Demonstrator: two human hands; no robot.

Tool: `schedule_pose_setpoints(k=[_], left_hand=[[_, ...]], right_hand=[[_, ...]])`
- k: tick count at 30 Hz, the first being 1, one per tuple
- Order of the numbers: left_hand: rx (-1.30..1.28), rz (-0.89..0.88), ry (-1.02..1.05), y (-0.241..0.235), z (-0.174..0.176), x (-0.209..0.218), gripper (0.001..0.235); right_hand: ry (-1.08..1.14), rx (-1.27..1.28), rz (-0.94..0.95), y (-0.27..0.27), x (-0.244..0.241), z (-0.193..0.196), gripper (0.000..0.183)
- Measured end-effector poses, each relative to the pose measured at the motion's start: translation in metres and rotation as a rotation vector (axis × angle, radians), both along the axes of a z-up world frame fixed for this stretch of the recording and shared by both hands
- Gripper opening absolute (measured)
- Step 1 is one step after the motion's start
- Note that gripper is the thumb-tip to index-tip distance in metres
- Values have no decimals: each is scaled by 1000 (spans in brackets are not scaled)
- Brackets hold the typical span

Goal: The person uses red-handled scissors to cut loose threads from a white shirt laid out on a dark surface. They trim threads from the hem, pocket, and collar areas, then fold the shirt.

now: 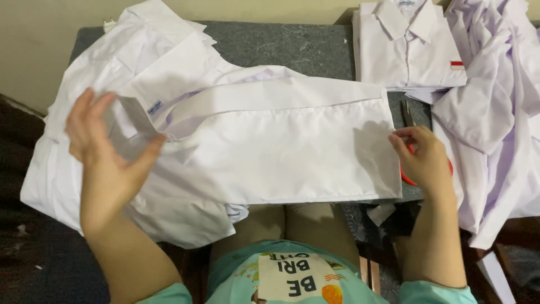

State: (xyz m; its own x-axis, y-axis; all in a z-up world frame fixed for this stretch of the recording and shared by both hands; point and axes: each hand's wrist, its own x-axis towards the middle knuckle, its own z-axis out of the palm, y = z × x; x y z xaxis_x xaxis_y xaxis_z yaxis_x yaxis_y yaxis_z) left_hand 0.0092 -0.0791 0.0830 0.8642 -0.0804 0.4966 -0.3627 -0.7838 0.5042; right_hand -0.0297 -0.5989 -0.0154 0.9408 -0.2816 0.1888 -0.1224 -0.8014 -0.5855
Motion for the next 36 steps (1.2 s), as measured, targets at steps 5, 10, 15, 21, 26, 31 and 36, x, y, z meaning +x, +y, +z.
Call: schedule_pose_setpoints(k=[5,10,15,21,26,31,36], left_hand=[[243,-87,67,-37,-21,22,100],[352,8,242,-29,-49,46,137],[301,195,15,7,-90,85,104],[264,106,-155,19,-127,107,99],[266,129,-297,8,-124,102,94],[294,144,-465,-34,-115,91,77],[294,-325,-165,-90,-152,100,49]], right_hand=[[-17,43,309,69,40,-10,17],[-8,10,347,94,108,-56,24],[-81,-113,339,115,120,-67,22],[59,-164,312,82,103,-52,14],[394,-133,340,34,27,36,20],[919,-273,207,10,-36,57,25],[708,-416,45,3,-41,45,37]])
